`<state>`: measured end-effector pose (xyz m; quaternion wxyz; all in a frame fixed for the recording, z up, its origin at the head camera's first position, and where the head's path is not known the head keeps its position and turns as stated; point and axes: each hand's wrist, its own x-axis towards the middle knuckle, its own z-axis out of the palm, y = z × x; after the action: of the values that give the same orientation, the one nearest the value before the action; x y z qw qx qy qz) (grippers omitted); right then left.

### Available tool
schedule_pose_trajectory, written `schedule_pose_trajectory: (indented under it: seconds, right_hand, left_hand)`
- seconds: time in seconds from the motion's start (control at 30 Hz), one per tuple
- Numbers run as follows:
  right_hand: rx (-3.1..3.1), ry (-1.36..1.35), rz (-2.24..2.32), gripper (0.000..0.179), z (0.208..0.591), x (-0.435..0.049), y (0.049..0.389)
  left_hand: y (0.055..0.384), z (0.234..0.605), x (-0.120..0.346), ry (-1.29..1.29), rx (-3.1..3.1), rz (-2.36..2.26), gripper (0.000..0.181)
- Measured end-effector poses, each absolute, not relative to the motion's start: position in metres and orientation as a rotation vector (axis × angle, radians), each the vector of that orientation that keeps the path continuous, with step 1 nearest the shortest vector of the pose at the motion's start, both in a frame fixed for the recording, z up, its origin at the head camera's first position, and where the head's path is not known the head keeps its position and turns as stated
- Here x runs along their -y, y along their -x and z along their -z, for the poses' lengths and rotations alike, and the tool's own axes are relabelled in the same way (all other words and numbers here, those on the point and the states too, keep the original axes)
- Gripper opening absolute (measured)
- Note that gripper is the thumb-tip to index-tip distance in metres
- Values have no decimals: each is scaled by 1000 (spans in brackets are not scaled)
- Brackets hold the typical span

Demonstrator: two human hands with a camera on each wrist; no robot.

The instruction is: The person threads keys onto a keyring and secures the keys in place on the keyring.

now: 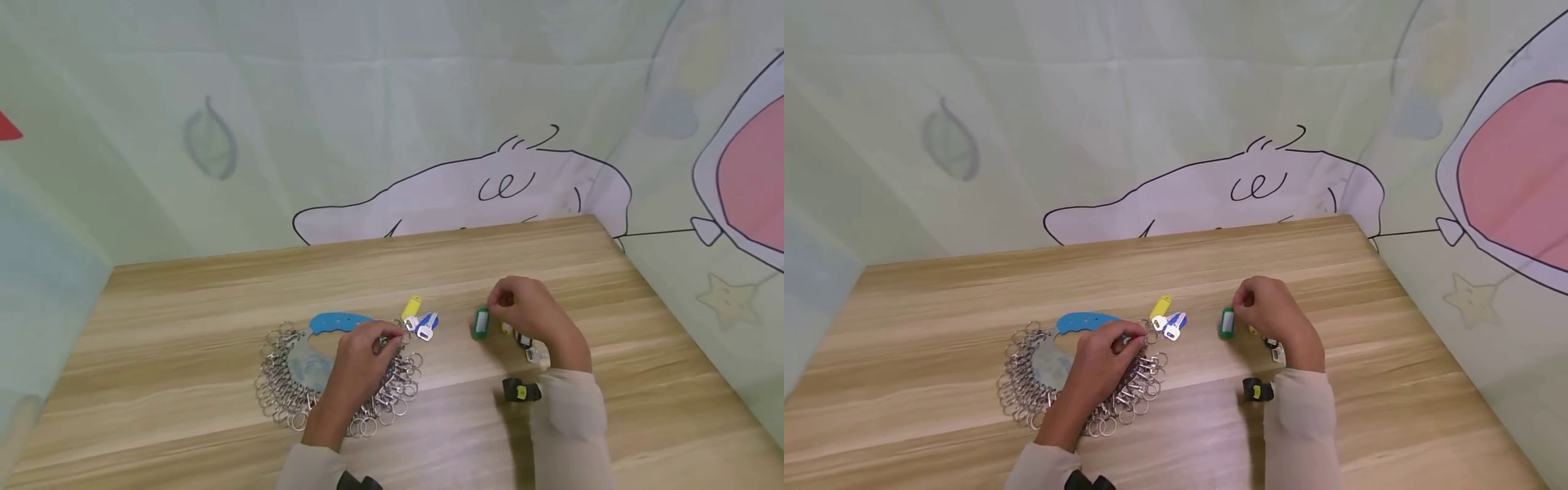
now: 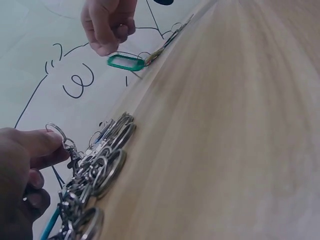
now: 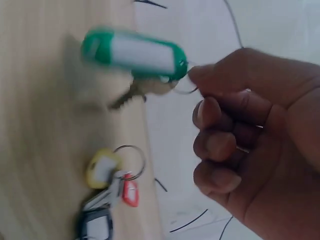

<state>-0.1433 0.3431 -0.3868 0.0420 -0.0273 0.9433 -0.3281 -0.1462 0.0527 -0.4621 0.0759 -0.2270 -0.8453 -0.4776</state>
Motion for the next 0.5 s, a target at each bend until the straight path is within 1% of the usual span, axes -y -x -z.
schedule_pose_trajectory:
  seconds: [0.23,0.43,0.5]
  right_hand:
    - [-2909,143,1317,7,377,-341,138]
    - [-2672,209,1848,10,370,-340,136]
    - [-2527,277,2048,10,369,-339,135]
  left_hand:
    - [146,461,-53,679,2543,1438,13]
    - [146,461,-52,672,2553,1441,13]
    - [146,461,-52,674,2548,1442,13]
